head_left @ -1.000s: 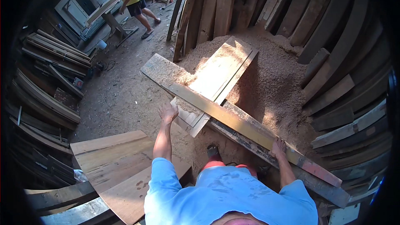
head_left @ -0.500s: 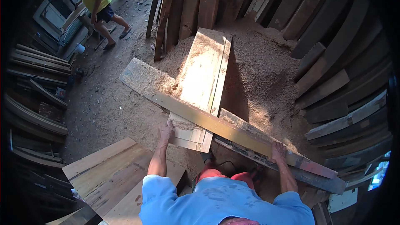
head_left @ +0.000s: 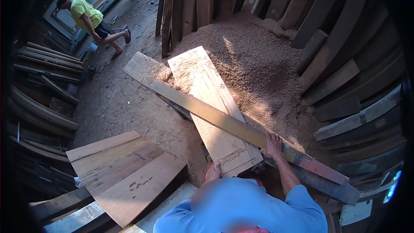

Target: The person sands a piece of wood using a power sander, moving it back and forth along the surface. They pick up and handle different wood planks, placing them on a worktable to continue the sanding process.

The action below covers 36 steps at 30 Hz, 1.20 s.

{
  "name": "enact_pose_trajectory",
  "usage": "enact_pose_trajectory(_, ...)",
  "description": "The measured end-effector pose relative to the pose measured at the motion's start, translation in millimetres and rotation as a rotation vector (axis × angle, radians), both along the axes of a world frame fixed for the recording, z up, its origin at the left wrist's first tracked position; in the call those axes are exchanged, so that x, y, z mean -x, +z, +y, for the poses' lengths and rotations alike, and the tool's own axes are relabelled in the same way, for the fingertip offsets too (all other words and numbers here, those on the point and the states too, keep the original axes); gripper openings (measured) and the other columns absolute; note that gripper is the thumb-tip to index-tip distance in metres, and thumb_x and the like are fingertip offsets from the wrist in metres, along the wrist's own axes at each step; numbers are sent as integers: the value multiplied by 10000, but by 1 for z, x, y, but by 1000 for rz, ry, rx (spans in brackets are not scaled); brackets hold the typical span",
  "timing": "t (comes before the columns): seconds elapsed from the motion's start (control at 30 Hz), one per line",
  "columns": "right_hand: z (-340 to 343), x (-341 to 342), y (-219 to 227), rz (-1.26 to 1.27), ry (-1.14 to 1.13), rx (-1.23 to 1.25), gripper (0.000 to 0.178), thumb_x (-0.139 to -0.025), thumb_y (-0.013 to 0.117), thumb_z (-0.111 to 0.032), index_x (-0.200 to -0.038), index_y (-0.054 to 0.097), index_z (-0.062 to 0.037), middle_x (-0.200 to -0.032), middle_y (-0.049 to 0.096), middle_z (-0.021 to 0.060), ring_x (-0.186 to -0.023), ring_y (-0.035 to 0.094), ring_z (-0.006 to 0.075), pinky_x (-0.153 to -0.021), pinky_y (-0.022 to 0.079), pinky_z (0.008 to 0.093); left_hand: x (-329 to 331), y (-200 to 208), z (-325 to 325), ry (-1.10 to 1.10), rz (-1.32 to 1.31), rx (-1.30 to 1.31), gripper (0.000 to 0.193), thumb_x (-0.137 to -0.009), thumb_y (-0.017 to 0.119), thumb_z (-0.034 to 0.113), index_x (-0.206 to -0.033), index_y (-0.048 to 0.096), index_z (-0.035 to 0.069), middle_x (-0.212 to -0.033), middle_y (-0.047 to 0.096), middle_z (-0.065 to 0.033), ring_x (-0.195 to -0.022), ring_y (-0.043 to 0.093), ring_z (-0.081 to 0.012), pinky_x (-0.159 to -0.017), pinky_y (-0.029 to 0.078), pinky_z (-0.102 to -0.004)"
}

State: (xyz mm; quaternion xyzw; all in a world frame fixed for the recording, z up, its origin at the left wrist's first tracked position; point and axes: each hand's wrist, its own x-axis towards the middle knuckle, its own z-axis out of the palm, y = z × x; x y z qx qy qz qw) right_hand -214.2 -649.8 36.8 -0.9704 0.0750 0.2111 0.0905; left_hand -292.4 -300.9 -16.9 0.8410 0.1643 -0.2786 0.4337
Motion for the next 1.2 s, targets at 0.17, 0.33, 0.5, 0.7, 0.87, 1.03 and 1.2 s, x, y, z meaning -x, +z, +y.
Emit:
enact_pose_trajectory(0.17,-33,40,35,-92,-59,81,949,-780,873,-344,-1536,368,-72,-1432,508,188,-1341,497,394,-1140,393,519,-83,-37,0,313,-98,149,596,-1012,626,572,-1150,539,-2,-963,692,-133,-902,680,-257,-850,558,-426)
enact_pose_trajectory(0.33,-49,97,11,158,-351,-405,380,-860,790,-350,-1057,710,-37,-931,731,136,-908,702,321,-841,553,460,-184,-55,43,503,-161,440,547,-1019,629,511,-1216,599,1,-1067,719,-132,-960,683,-250,-866,545,-405)
enact_pose_trajectory(0.5,-15,165,-49,355,-469,-742,314,-995,692,-376,-876,725,-87,-825,688,11,-677,614,119,-606,503,313,-183,-38,-23,607,-333,573,437,-1110,542,336,-1339,601,-32,-1169,715,-110,-996,674,-181,-868,541,-334)
enact_pose_trajectory(0.7,21,194,-67,360,-1276,-1140,398,-1059,612,-469,-1142,659,-83,-823,694,44,-650,662,148,-587,565,325,-103,-43,-65,476,-289,269,473,-1070,573,409,-1309,659,11,-1173,747,-117,-1066,685,-233,-936,527,-385)
enact_pose_trajectory(0.87,-35,247,-74,313,-1226,-952,390,-1059,624,-458,-1081,686,-73,-734,665,31,-597,647,144,-559,562,322,-18,-82,-72,493,-188,599,463,-1072,624,363,-1360,622,1,-1246,698,-48,-1078,624,-137,-944,507,-320)
enact_pose_trajectory(1.03,-51,260,-84,270,-1308,-912,381,-1079,599,-412,-1207,636,-55,-943,697,90,-775,688,189,-668,583,391,-68,-59,-54,456,-170,755,432,-1029,697,402,-1249,666,32,-1087,732,-39,-901,669,-133,-814,566,-325)
enact_pose_trajectory(1.2,-31,255,-74,154,-1451,-1188,426,-1094,577,-380,-1361,567,-49,-1139,694,127,-935,711,255,-772,595,466,-172,-57,-6,536,-159,726,383,-1007,725,370,-1188,642,43,-952,721,-42,-746,661,-111,-613,532,-286)
